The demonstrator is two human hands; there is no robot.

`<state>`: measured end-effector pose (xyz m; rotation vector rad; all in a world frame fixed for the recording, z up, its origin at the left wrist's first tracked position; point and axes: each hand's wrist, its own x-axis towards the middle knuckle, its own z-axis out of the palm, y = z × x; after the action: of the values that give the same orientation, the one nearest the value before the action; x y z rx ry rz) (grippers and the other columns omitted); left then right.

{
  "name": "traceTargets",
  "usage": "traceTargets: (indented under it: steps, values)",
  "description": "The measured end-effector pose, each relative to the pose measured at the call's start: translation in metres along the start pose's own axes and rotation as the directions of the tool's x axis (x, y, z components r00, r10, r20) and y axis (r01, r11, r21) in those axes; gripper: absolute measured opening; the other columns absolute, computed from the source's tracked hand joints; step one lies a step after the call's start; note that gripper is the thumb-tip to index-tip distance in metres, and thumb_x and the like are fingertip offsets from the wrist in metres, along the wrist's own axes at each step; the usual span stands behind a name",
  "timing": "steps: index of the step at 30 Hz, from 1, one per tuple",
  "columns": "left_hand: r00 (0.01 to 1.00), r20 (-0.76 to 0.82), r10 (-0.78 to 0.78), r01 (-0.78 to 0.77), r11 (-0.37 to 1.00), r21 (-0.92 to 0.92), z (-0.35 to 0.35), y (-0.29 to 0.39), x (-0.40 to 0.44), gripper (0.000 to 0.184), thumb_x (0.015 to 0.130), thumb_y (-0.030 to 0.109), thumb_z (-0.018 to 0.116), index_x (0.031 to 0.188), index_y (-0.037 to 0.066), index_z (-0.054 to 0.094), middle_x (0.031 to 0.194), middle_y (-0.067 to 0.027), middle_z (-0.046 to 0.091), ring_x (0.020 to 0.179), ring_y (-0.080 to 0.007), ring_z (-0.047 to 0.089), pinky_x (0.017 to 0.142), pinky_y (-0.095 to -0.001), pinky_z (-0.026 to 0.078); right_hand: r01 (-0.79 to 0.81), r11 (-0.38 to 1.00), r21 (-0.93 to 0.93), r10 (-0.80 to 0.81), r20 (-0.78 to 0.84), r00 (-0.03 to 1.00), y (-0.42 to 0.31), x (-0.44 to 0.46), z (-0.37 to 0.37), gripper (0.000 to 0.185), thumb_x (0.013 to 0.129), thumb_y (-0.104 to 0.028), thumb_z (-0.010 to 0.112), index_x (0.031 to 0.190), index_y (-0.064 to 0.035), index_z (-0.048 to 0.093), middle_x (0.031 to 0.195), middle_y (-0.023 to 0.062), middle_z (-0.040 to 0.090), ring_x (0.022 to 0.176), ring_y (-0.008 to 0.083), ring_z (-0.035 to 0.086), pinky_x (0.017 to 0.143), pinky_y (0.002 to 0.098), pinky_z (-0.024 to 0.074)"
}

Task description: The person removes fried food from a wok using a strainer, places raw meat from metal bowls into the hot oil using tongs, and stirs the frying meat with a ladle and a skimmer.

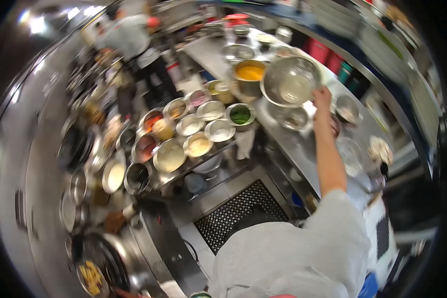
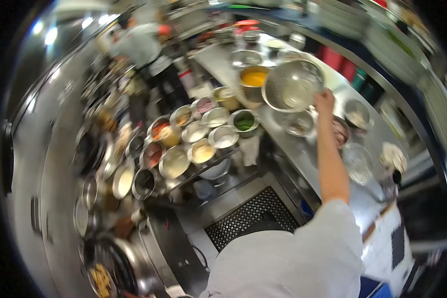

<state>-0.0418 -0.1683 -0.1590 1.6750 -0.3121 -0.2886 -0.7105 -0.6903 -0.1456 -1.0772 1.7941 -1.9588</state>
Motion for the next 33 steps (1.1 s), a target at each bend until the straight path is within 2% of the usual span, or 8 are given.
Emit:
traceTargets:
  steps: [2, 4, 7, 13, 14, 21, 26, 33]
  values:
    - [0.983, 0.098, -0.157, 0.185, 0.869, -0.459, -0.014, -0.021, 0.021, 0.018, 0.094, 0.008, 0.047, 0.110, 0.004, 0.055, 0.068, 0.0020, 0.041, 0.057, -0.0074, 0.036, 0.054, -0.0205, 0.033, -0.131, 0.967, 0.220, 0.076, 0.241, 0.968, -0.013, -0.039, 0.030, 0.025, 0.076, -0.011, 0.060, 0.100, -0.0040, 0.054, 0.082, 0.0046, 0.056, 0.068, 0.0145, 0.057, 0.056, 0.0282, 0.0458]
    - [0.911, 0.320, -0.259, 0.370, 0.170, -0.913, -0.007, -0.026, 0.033, 0.028, 0.095, 0.000, 0.043, 0.122, -0.002, 0.048, 0.061, 0.0058, 0.030, 0.045, -0.0014, 0.024, 0.040, -0.0179, 0.021, -0.386, 0.861, 0.332, 0.131, 0.589, 0.798, -0.060, -0.110, 0.070, 0.037, 0.079, -0.002, 0.054, 0.116, 0.0027, 0.052, 0.100, 0.0114, 0.062, 0.086, 0.0204, 0.063, 0.079, 0.0327, 0.0524]
    - [0.962, 0.099, -0.256, 0.223, 0.520, -0.825, -0.012, -0.056, 0.041, 0.025, 0.093, 0.003, 0.048, 0.116, -0.004, 0.049, 0.066, 0.0031, 0.038, 0.048, -0.0039, 0.032, 0.043, -0.0183, 0.025, -0.519, 0.838, 0.167, 0.132, 0.861, 0.491, -0.080, -0.222, 0.164, 0.027, 0.076, -0.006, 0.056, 0.102, -0.0013, 0.056, 0.088, 0.0091, 0.064, 0.068, 0.0134, 0.062, 0.049, 0.0217, 0.0491]
    - [0.988, 0.136, -0.067, 0.152, 0.449, -0.880, -0.001, -0.027, 0.030, 0.020, 0.097, 0.011, 0.046, 0.110, -0.002, 0.053, 0.075, 0.0009, 0.042, 0.053, -0.0034, 0.036, 0.046, -0.0196, 0.030, -0.635, 0.758, 0.148, -0.135, 0.988, 0.069, -0.204, -0.464, 0.312, 0.021, 0.079, -0.005, 0.055, 0.099, -0.0018, 0.060, 0.081, 0.0019, 0.061, 0.060, 0.0078, 0.054, 0.045, 0.0174, 0.0386]
    - [0.988, 0.149, -0.048, 0.154, 0.459, -0.875, -0.003, -0.019, 0.025, 0.020, 0.097, 0.011, 0.046, 0.112, -0.001, 0.051, 0.076, 0.0003, 0.043, 0.053, -0.0034, 0.036, 0.046, -0.0194, 0.031, -0.458, 0.882, 0.114, -0.181, 0.978, -0.105, -0.217, -0.479, 0.337, 0.021, 0.080, -0.007, 0.056, 0.100, -0.0020, 0.060, 0.075, 0.0004, 0.057, 0.056, 0.0074, 0.051, 0.043, 0.0196, 0.0383]
    - [0.983, 0.096, -0.159, 0.183, 0.740, -0.647, -0.005, 0.024, -0.004, 0.021, 0.096, 0.010, 0.048, 0.115, 0.004, 0.042, 0.075, -0.0020, 0.044, 0.051, -0.0066, 0.038, 0.045, -0.0234, 0.034, -0.113, 0.916, 0.384, -0.396, 0.911, -0.118, -0.344, -0.664, 0.401, 0.016, 0.076, -0.011, 0.060, 0.072, 0.0011, 0.051, 0.065, 0.0121, 0.058, 0.049, 0.0179, 0.059, 0.042, 0.0306, 0.0477]
    - [0.964, -0.187, -0.190, 0.149, 0.965, -0.216, 0.015, 0.017, 0.005, 0.021, 0.094, 0.006, 0.048, 0.113, 0.003, 0.041, 0.063, 0.0001, 0.041, 0.042, -0.0070, 0.034, 0.039, -0.0243, 0.031, -0.376, 0.887, 0.270, -0.308, 0.950, -0.046, -0.360, -0.736, 0.399, 0.016, 0.075, -0.010, 0.059, 0.070, 0.0013, 0.048, 0.058, 0.0140, 0.059, 0.047, 0.0206, 0.061, 0.044, 0.0337, 0.0501]
    - [0.971, -0.174, -0.163, 0.102, 0.943, -0.317, 0.019, 0.026, 0.015, 0.021, 0.094, 0.005, 0.048, 0.114, 0.002, 0.041, 0.065, 0.0005, 0.041, 0.044, -0.0060, 0.034, 0.040, -0.0236, 0.032, -0.516, 0.847, 0.125, -0.155, 0.988, -0.016, -0.339, -0.748, 0.402, 0.017, 0.074, -0.008, 0.058, 0.066, -0.0018, 0.044, 0.053, 0.0115, 0.055, 0.041, 0.0191, 0.057, 0.040, 0.0330, 0.0461]
